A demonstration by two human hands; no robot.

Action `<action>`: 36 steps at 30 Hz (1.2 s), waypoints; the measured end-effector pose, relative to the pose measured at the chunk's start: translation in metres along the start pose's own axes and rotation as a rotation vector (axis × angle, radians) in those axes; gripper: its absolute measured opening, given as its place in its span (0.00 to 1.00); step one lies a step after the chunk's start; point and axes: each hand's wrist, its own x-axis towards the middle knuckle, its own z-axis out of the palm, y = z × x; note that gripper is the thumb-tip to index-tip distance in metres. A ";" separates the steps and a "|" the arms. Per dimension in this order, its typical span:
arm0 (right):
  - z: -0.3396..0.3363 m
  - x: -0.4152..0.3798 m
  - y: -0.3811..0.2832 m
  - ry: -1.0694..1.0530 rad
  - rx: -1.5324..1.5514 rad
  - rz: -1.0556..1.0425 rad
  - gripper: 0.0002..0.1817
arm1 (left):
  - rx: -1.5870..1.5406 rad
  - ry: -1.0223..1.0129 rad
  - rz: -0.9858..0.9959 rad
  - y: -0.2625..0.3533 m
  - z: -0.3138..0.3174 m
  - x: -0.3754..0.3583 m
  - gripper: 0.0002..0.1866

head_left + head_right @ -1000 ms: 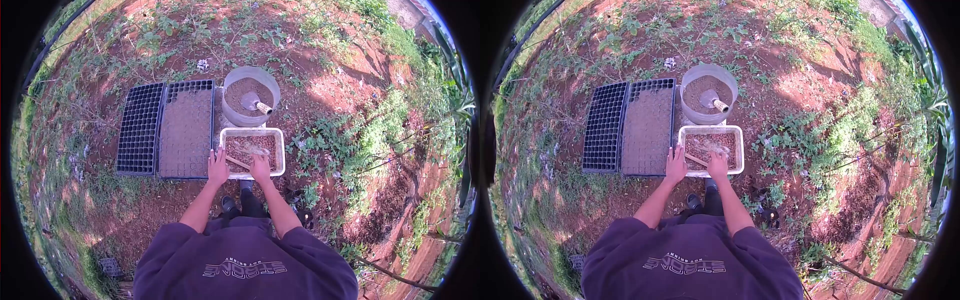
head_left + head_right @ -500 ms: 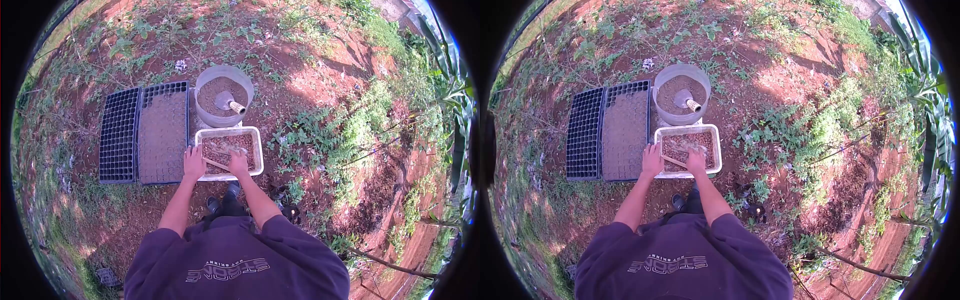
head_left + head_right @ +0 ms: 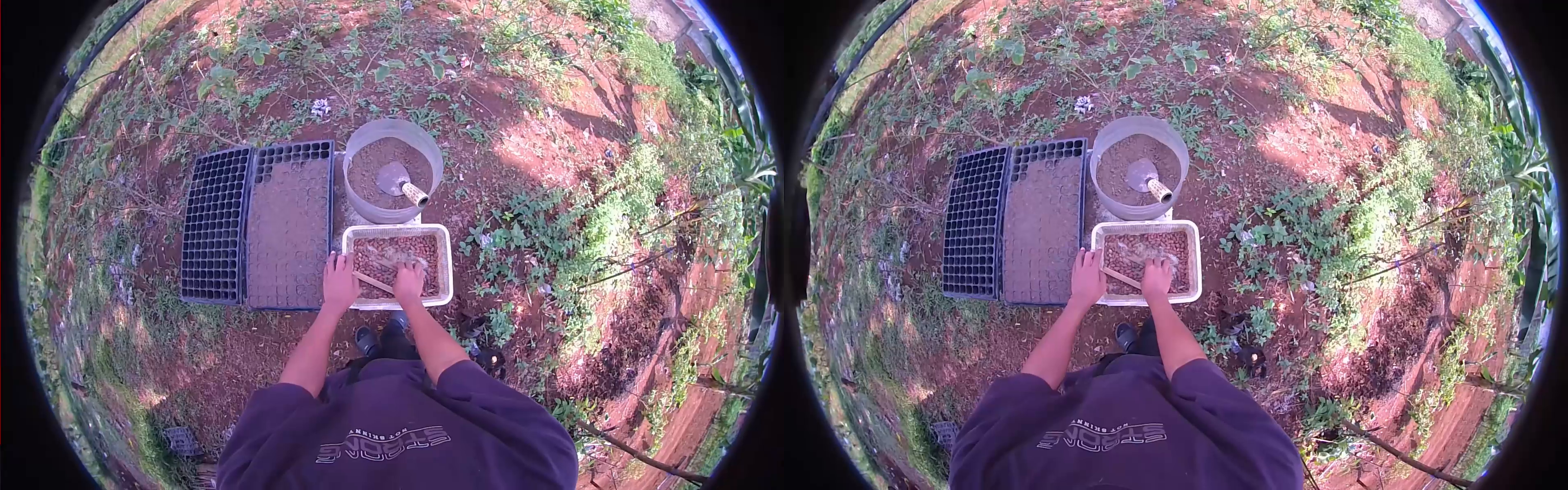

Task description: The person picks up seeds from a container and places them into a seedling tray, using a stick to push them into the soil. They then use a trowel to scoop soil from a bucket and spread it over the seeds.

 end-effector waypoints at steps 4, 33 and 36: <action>0.003 -0.001 -0.003 0.064 -0.024 0.016 0.16 | -0.019 0.037 0.026 -0.002 0.003 0.000 0.29; -0.103 0.056 -0.109 -0.087 0.924 -0.267 0.09 | -0.464 0.460 0.075 -0.070 -0.067 0.076 0.13; -0.095 0.065 -0.132 -0.075 0.999 -0.279 0.09 | -0.487 0.475 0.079 -0.093 -0.077 0.093 0.12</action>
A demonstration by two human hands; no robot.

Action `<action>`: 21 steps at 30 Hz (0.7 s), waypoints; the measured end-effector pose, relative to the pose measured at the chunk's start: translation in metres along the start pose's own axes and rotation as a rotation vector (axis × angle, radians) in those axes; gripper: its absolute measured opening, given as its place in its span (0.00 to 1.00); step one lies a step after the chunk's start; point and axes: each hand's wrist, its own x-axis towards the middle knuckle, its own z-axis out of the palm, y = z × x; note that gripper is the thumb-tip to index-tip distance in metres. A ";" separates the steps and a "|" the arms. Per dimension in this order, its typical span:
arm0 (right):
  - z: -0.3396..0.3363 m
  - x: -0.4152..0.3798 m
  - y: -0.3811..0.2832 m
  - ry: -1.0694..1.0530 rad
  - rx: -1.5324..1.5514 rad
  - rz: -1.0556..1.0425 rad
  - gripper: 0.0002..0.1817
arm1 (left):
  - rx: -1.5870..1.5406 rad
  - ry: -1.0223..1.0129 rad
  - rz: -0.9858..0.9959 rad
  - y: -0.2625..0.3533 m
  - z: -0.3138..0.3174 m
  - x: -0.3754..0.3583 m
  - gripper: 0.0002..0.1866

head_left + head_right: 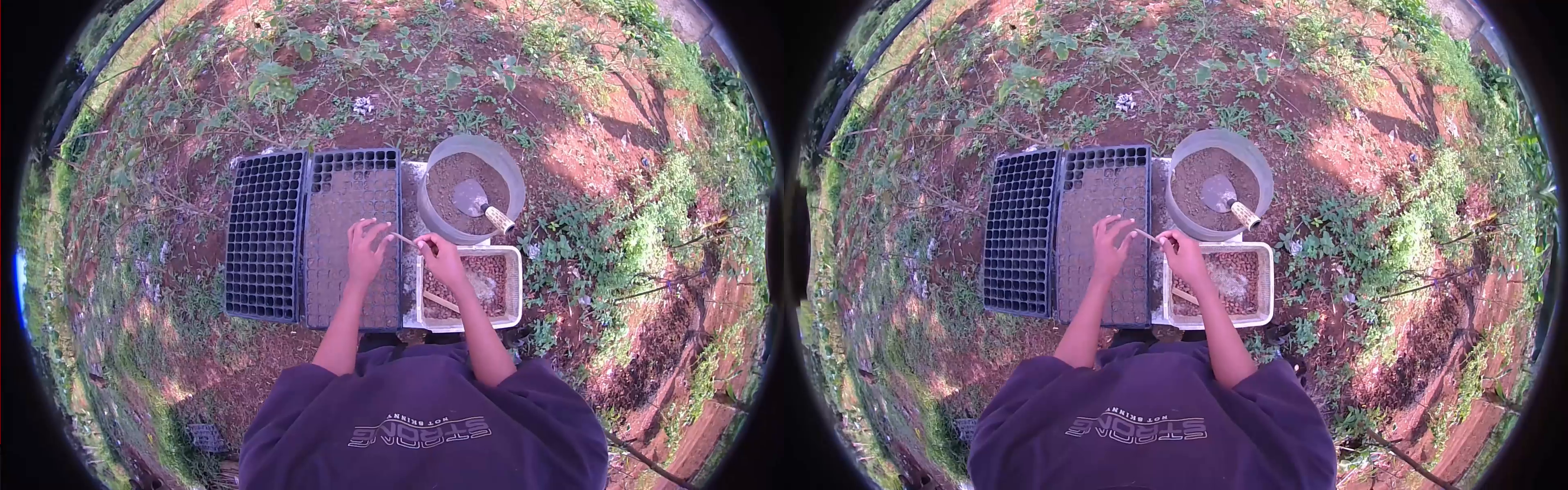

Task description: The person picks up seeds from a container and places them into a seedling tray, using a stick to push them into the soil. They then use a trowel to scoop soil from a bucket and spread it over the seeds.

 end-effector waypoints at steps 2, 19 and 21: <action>0.016 0.005 -0.004 0.015 -0.036 0.065 0.08 | -0.034 -0.021 0.065 -0.013 -0.008 0.012 0.11; 0.098 0.082 0.008 0.303 0.180 0.019 0.11 | 0.070 -0.317 0.092 -0.105 0.005 0.088 0.16; 0.099 0.091 -0.005 0.447 0.067 0.078 0.13 | 0.120 -0.340 0.047 -0.110 0.008 0.088 0.20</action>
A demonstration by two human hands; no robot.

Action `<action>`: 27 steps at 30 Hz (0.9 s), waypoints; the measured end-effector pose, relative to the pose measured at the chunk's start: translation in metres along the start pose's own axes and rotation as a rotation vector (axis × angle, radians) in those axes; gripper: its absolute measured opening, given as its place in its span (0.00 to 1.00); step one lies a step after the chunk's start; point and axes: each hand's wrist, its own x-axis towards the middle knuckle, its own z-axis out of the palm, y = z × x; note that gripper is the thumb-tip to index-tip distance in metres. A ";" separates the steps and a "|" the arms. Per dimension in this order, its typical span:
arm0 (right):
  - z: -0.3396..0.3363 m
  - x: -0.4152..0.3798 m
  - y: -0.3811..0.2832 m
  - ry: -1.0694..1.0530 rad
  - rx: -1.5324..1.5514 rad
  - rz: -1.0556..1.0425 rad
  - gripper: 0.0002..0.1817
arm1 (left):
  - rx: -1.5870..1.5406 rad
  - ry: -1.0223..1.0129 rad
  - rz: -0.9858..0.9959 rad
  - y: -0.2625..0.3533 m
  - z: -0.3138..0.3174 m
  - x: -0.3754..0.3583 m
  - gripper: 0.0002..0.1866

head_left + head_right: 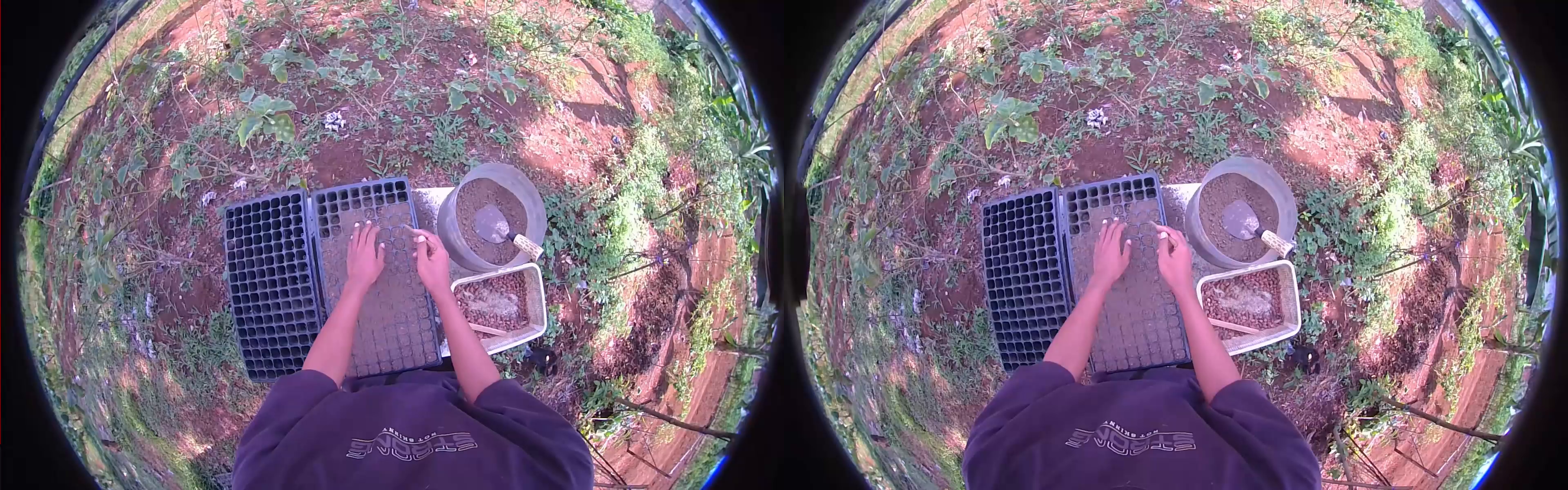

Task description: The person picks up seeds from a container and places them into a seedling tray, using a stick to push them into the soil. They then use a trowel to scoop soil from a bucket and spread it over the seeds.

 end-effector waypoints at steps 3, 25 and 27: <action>0.009 0.022 0.012 0.067 -0.170 -0.102 0.14 | 0.154 -0.127 -0.078 -0.007 0.002 0.004 0.27; 0.024 0.052 0.025 0.005 -0.425 -0.145 0.16 | 0.424 -0.401 -0.083 -0.002 -0.004 0.042 0.28; 0.025 0.053 0.025 0.031 -0.443 -0.145 0.16 | 0.416 -0.408 -0.091 0.000 -0.006 0.044 0.28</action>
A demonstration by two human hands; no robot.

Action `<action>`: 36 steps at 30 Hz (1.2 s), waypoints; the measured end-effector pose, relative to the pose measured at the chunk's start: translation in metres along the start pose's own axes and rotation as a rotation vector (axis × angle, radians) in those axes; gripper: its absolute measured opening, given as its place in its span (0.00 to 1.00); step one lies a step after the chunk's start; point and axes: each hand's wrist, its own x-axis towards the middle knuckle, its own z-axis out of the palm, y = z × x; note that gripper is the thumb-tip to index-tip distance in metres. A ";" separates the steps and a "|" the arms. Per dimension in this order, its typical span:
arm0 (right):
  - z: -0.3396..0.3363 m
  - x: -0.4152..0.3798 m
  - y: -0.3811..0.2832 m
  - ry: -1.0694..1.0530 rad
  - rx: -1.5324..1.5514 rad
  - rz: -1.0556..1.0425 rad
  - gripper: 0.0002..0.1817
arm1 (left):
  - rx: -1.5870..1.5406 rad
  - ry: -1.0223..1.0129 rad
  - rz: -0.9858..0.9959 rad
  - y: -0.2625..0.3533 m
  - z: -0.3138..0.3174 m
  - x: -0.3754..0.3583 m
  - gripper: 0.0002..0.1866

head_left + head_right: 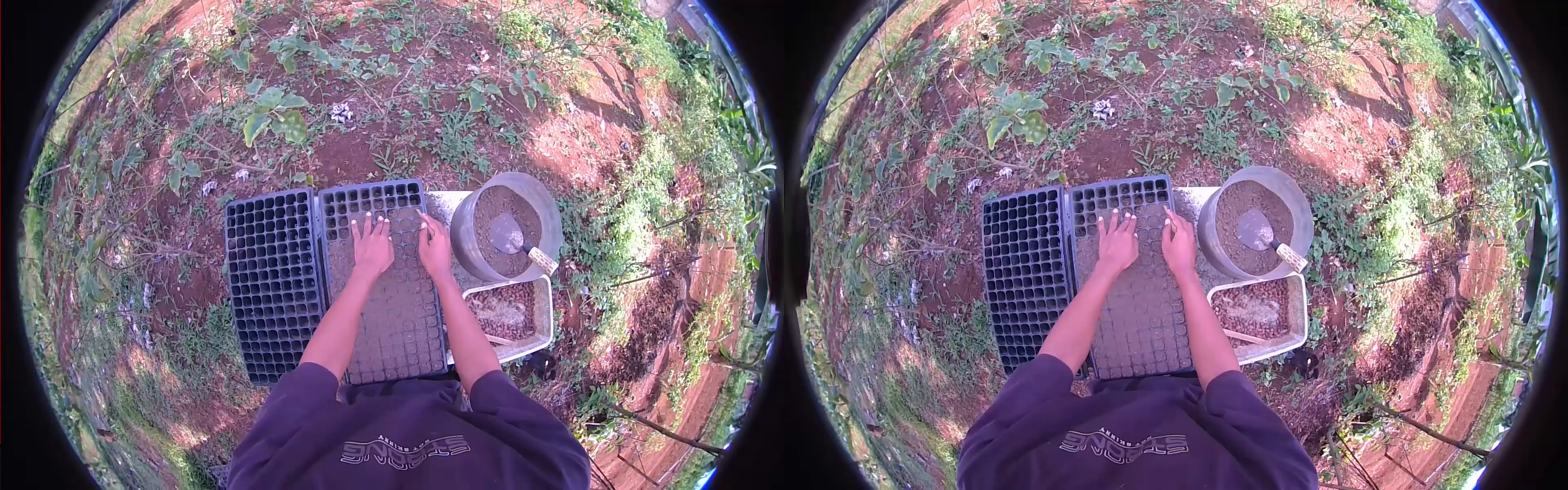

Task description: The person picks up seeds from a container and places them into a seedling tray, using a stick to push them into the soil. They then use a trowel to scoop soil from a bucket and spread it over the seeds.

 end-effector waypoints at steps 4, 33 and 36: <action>-0.001 0.001 -0.005 0.002 -0.032 -0.013 0.16 | -0.010 -0.001 0.010 -0.002 0.001 0.001 0.28; 0.004 -0.008 0.002 0.055 -0.075 -0.019 0.16 | -0.034 -0.009 -0.011 -0.002 0.000 0.000 0.28; 0.003 -0.008 0.002 0.071 -0.065 0.002 0.16 | -0.007 0.033 -0.003 -0.003 0.002 0.000 0.26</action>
